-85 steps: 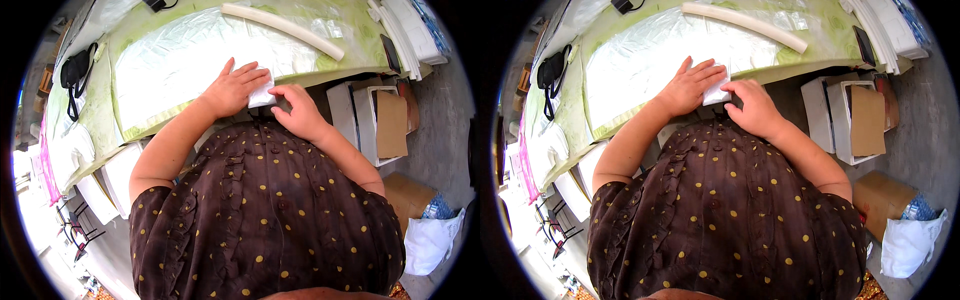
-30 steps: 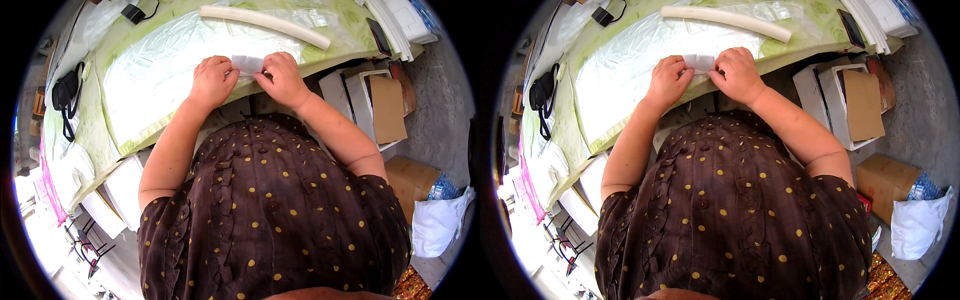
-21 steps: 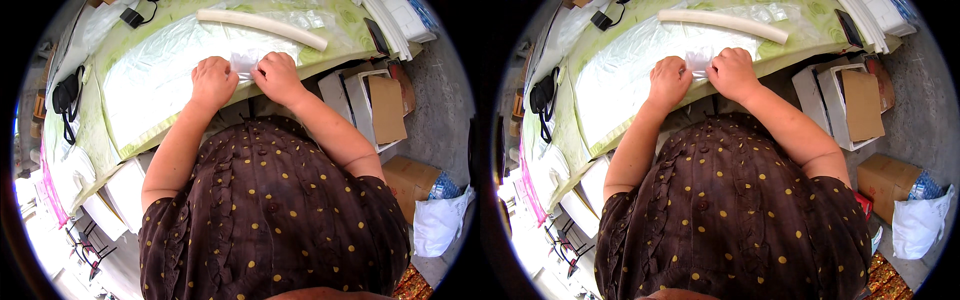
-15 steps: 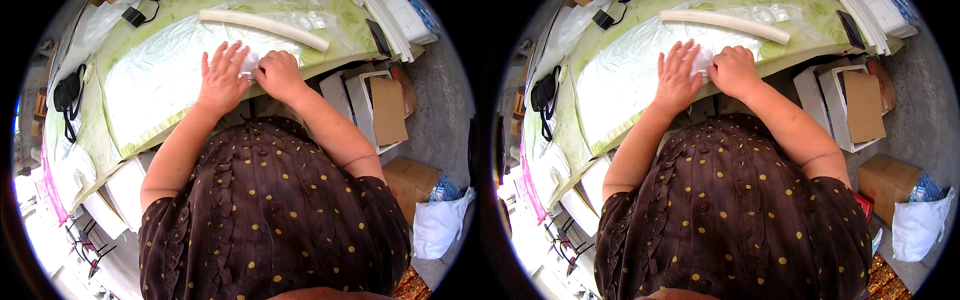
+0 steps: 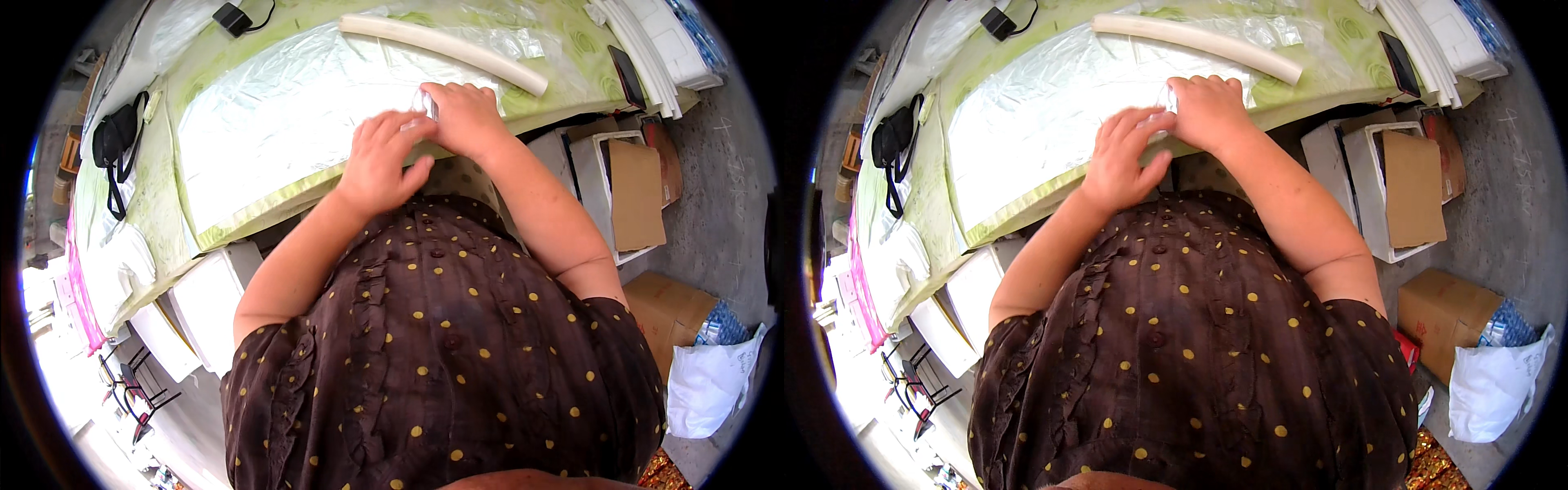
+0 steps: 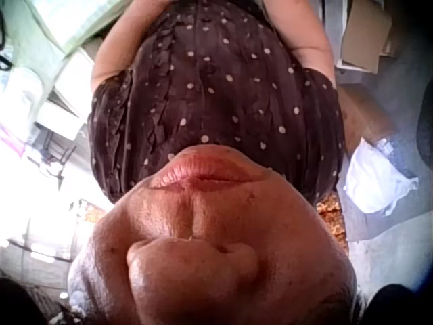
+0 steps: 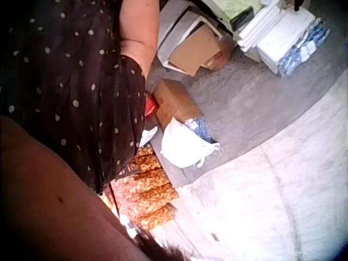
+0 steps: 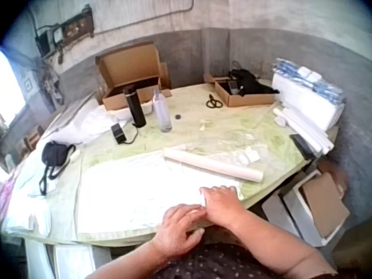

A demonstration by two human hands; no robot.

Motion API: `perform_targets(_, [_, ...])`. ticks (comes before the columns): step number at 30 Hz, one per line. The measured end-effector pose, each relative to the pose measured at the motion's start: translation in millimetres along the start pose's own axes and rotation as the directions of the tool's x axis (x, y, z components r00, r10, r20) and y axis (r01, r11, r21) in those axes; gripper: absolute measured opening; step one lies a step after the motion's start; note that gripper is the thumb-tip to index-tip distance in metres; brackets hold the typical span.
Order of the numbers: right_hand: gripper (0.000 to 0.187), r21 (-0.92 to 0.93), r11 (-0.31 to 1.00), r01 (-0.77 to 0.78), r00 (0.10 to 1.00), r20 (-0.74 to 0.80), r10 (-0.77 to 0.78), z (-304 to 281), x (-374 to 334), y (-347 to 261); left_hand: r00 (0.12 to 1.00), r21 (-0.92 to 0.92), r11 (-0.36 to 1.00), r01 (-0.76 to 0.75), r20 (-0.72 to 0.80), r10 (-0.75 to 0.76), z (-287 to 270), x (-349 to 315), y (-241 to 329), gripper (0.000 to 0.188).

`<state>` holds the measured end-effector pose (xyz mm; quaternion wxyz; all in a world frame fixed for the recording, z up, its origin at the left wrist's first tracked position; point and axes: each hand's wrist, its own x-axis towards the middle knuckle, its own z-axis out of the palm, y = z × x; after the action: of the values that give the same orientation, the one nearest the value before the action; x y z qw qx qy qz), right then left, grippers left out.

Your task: The person repeatedly wraps small white rectangular items in clear plastic film on a workbench. They unroll the film, place the item, fold the film around it, and place the wrapped item into a white tray. The process is repeated multiple times.

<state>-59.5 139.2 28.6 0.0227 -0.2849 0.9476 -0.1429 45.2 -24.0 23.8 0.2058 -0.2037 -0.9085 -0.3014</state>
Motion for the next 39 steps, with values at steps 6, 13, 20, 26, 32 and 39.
perform_targets(6, [0.052,-0.013,0.991,0.135,0.990,-0.026,-0.135,2,-16,1,0.426,-0.584,-0.198,0.787,0.747,-0.511,20,-74,-3,0.058])
perform_targets(13, [0.038,0.398,0.841,0.368,0.920,-0.289,-0.266,13,-77,-23,0.502,-0.768,-0.485,0.418,0.641,-0.581,36,-74,2,0.029])
perform_targets(20, [0.027,0.925,0.361,-0.114,0.993,0.118,0.011,52,-79,-32,0.508,-0.817,-0.310,0.486,0.552,-0.661,32,-93,6,0.022])
perform_targets(26, [0.021,0.965,0.255,-0.055,0.996,0.036,0.078,61,-74,-38,0.442,-0.896,-0.319,0.308,0.432,-0.786,1,-109,11,0.017])
perform_targets(32, [0.018,0.962,0.264,-0.066,0.998,0.068,0.001,65,-70,-45,0.526,-0.818,0.062,0.571,0.307,-0.793,-2,-124,16,0.020])
perform_targets(39, [0.018,0.953,0.278,-0.116,0.976,0.162,-0.149,73,-65,-52,0.403,-0.885,0.088,0.457,0.118,-0.907,-25,-158,12,0.013])
